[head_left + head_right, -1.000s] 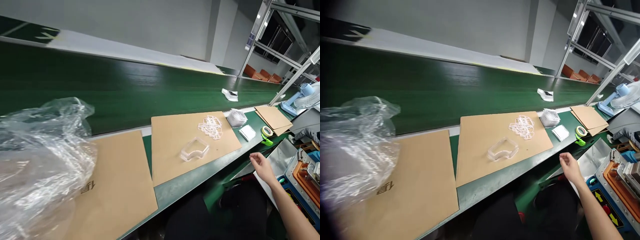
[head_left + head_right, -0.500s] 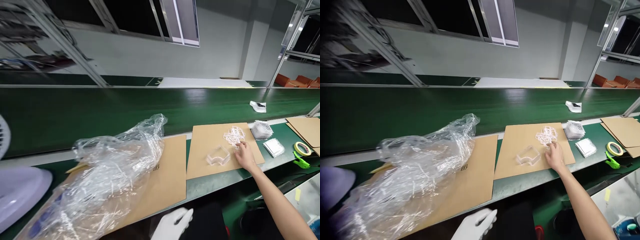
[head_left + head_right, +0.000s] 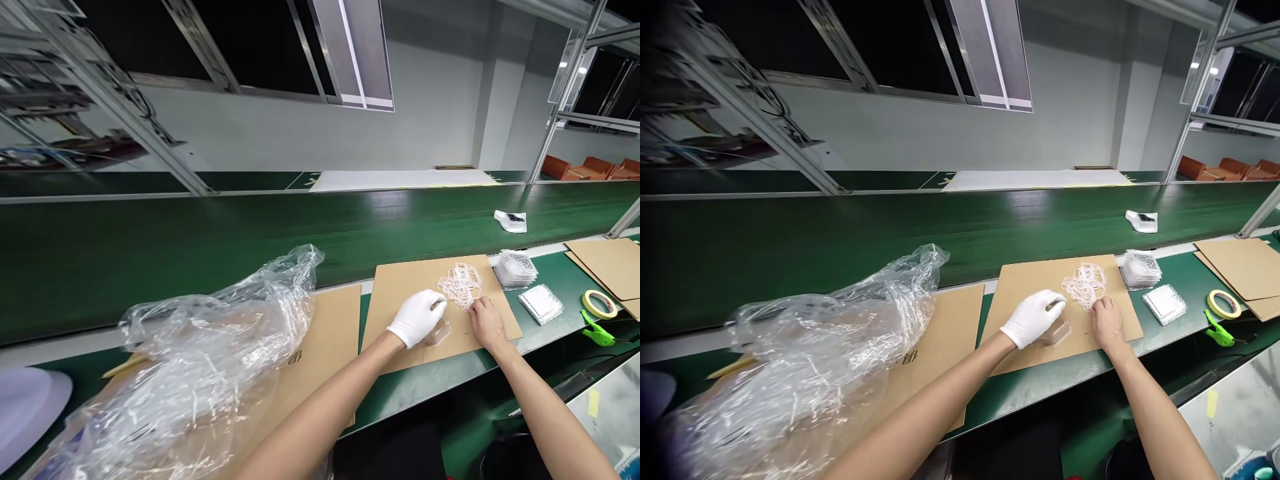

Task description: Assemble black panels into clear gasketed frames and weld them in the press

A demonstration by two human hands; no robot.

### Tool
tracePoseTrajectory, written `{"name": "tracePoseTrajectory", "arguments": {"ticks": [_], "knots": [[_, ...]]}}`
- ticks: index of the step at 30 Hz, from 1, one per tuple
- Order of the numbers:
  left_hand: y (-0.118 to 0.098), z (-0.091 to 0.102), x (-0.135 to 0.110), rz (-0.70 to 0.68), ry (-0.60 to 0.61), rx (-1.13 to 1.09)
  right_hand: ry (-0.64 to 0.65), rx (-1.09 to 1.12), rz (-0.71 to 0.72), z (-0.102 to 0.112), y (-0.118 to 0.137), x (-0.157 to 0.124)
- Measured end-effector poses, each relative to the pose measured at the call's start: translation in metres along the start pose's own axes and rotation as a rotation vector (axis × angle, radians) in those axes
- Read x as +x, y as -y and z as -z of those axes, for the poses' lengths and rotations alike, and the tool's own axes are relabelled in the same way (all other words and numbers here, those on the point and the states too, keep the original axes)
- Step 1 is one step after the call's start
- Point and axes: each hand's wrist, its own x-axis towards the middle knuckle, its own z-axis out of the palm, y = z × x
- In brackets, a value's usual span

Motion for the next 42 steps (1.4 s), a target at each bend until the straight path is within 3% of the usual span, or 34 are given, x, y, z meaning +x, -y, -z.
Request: {"name": "tracePoseTrajectory", "arguments": {"ticks": [6,12,21,27,32,35,39,42], "knots": [[0.006,-0.003,-0.027,-0.005,-0.056,0.083,-0.02,0.036,0.002,0.034,0.008,0.035],[0.012,-0.014,-0.038,-0.014,0.047,0.167,0.065,0.131,-0.043,0.072,0.022,0.086],[0.011,-0.007,-0.039,-0.058,0.047,0.144,0.073,0.252,-0.067,0.111,0.044,0.101],[0.011,0.005,-0.037,-0.034,0.064,0.057,0.063,0.321,-0.086,0.122,0.042,0.109],[0.011,0.017,-0.02,-0.036,-0.078,-0.035,0.09,0.465,-0.109,0.12,0.038,0.11],[0.002,0.02,0.001,-0.061,-0.132,-0.206,0.091,0.562,-0.118,0.121,0.04,0.109],[-0.015,0.011,0.043,-0.067,-0.061,-0.606,0.098,0.669,-0.131,0.125,0.051,0.106],[-0.02,-0.001,0.073,-0.016,0.035,-0.741,0.066,0.748,-0.143,0.126,0.057,0.105]]}}
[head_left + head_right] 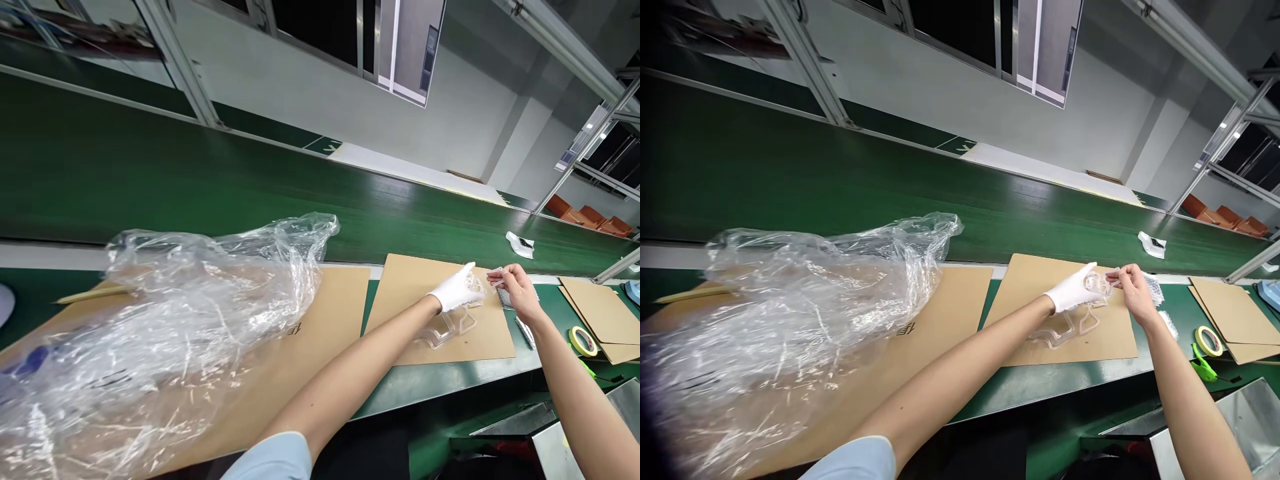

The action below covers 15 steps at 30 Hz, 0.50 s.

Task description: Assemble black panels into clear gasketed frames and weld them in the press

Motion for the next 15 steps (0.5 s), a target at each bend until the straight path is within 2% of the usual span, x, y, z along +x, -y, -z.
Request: {"name": "tracePoseTrajectory", "arguments": {"ticks": [4,9,12,15], "knots": [[0.011,0.002,0.01,-0.003,-0.002,0.044,-0.181,0.107,0.018,0.002,-0.009,0.002],[0.013,0.018,-0.006,0.024,-0.013,0.049,-0.397,0.26,-0.005,-0.001,-0.034,0.006],[0.004,0.02,-0.012,0.007,-0.003,0.056,-0.43,0.328,-0.044,-0.014,-0.043,0.007],[-0.004,0.021,-0.01,-0.012,-0.068,0.08,-0.432,0.379,-0.071,-0.02,-0.043,0.008]]}}
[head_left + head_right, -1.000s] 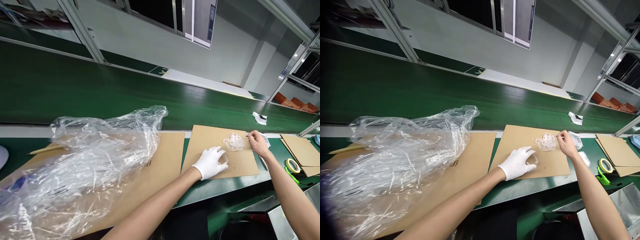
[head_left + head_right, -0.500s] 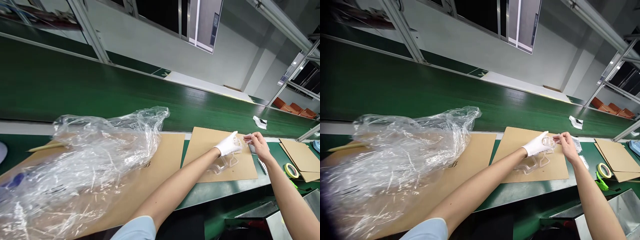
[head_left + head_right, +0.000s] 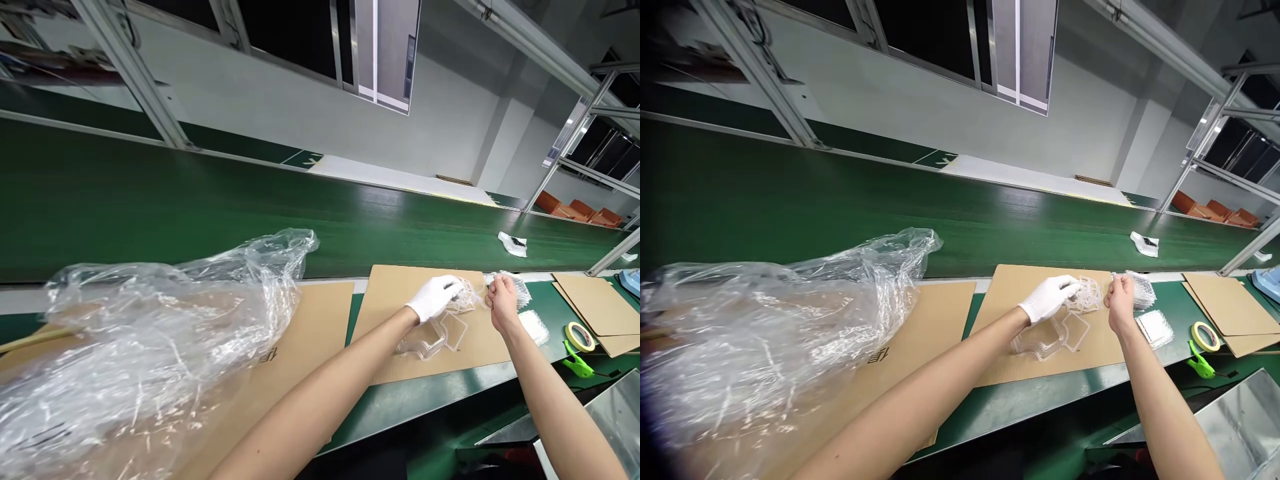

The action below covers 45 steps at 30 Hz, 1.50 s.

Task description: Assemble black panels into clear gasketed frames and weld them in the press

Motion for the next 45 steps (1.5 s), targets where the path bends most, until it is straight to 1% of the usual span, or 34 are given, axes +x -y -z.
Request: {"name": "tracePoseTrajectory", "arguments": {"ticks": [4,6,8,10,12,13,15,17,19,22,26,31,32,34,36,39,41,43,45], "knots": [[0.003,0.004,0.001,0.023,-0.061,0.029,-0.079,0.073,0.039,0.005,0.016,0.008],[0.003,0.001,-0.002,0.024,-0.086,0.026,-0.094,0.092,0.05,0.006,0.022,0.009],[-0.002,-0.007,-0.008,-0.002,-0.089,0.008,-0.072,0.1,0.038,0.002,0.023,0.004],[-0.012,-0.016,-0.012,-0.045,-0.072,-0.014,-0.025,0.104,0.009,-0.007,0.02,-0.004],[-0.022,-0.021,-0.014,-0.069,-0.091,-0.039,0.017,0.115,-0.015,-0.015,0.019,-0.011],[-0.026,-0.021,-0.013,-0.068,-0.12,-0.052,0.025,0.125,-0.017,-0.016,0.02,-0.012],[-0.028,-0.014,-0.01,-0.04,-0.198,-0.077,0.005,0.154,0.002,-0.012,0.027,-0.011],[-0.025,-0.004,-0.008,-0.003,-0.268,-0.099,-0.032,0.184,0.033,-0.003,0.038,-0.007],[-0.021,0.004,-0.009,0.016,-0.297,-0.127,-0.048,0.203,0.052,0.005,0.048,-0.005],[-0.021,0.006,-0.017,0.011,-0.276,-0.165,-0.018,0.215,0.05,0.009,0.055,-0.01],[-0.029,0.0,-0.026,-0.017,-0.226,-0.179,0.063,0.22,0.039,0.0,0.06,-0.024],[-0.029,-0.001,-0.024,-0.031,-0.091,-0.017,0.191,0.21,0.009,-0.009,0.082,-0.042],[-0.028,-0.001,-0.024,-0.027,-0.081,0.01,0.213,0.208,0.002,-0.01,0.087,-0.046],[-0.031,-0.001,-0.028,-0.026,-0.104,0.036,0.252,0.204,-0.011,-0.011,0.097,-0.052],[-0.039,-0.001,-0.037,-0.076,-0.16,0.065,0.283,0.198,-0.025,-0.011,0.105,-0.057],[-0.062,-0.005,-0.055,-0.195,-0.22,0.075,0.323,0.181,-0.044,-0.008,0.118,-0.067],[-0.079,-0.013,-0.067,-0.221,-0.216,0.047,0.346,0.167,-0.054,-0.005,0.127,-0.077],[-0.092,-0.026,-0.075,-0.214,-0.198,0.012,0.365,0.162,-0.064,0.001,0.138,-0.09],[-0.1,-0.041,-0.082,-0.189,-0.138,-0.062,0.374,0.168,-0.074,0.008,0.148,-0.107]]}}
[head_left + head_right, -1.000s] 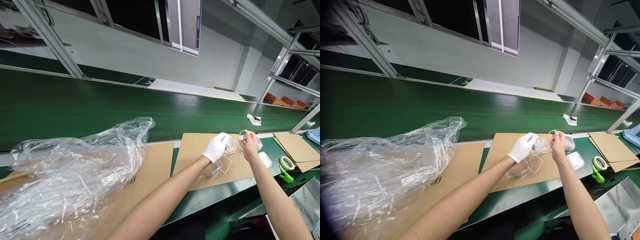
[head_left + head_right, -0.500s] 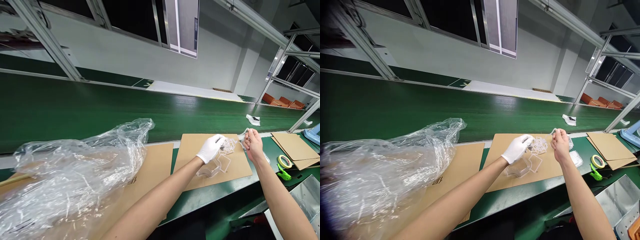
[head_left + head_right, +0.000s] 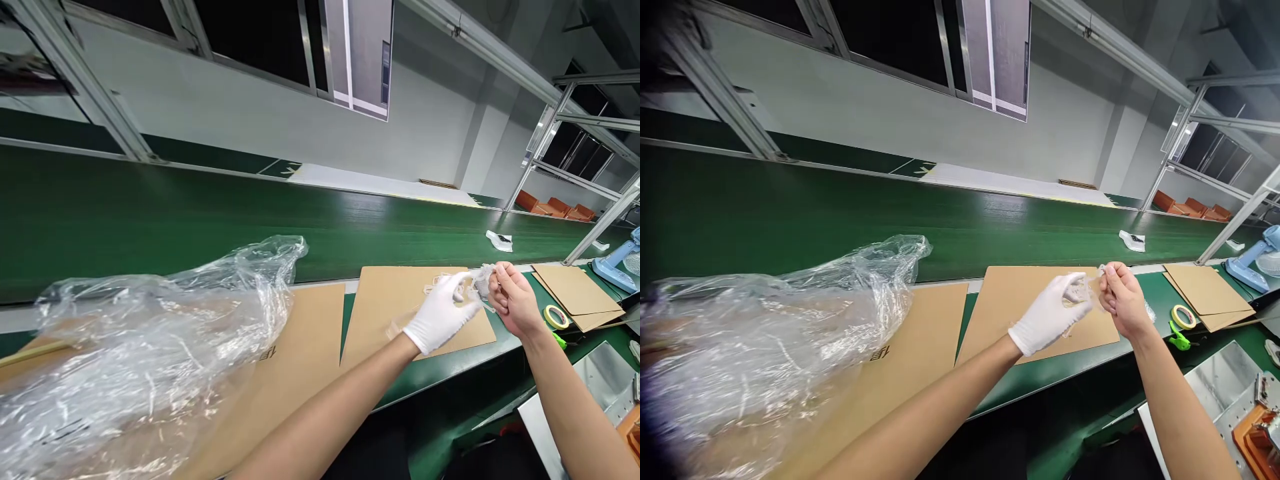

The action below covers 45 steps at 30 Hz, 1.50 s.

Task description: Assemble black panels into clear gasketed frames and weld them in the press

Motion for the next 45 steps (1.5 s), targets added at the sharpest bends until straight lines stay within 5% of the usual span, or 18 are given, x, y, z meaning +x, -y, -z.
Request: {"name": "tracePoseTrajectory", "arguments": {"ticks": [5,10,16,21,25,29,40,45], "knots": [[-0.008,-0.021,-0.03,0.198,0.204,-0.332,-0.029,0.03,-0.012,0.005,0.015,-0.053],[-0.035,-0.018,-0.076,0.292,0.352,-0.507,-0.248,-0.001,0.017,0.023,0.001,-0.102],[-0.057,-0.031,-0.104,0.385,0.413,-0.489,-0.375,-0.466,0.069,0.043,-0.023,-0.168],[-0.064,-0.048,-0.113,0.462,0.473,-0.447,-0.262,-0.709,0.082,0.043,-0.012,-0.211],[-0.068,-0.051,-0.116,0.465,0.527,-0.397,-0.251,-0.672,-0.074,0.038,-0.004,-0.22],[-0.069,-0.047,-0.118,0.405,0.555,-0.326,-0.247,-0.644,-0.079,0.042,-0.005,-0.223],[-0.072,-0.041,-0.117,0.288,0.16,-0.141,-0.249,-0.375,0.167,0.059,-0.02,-0.23],[-0.071,-0.045,-0.115,0.334,-0.053,-0.229,-0.201,-0.307,0.117,0.061,-0.027,-0.233]]}}
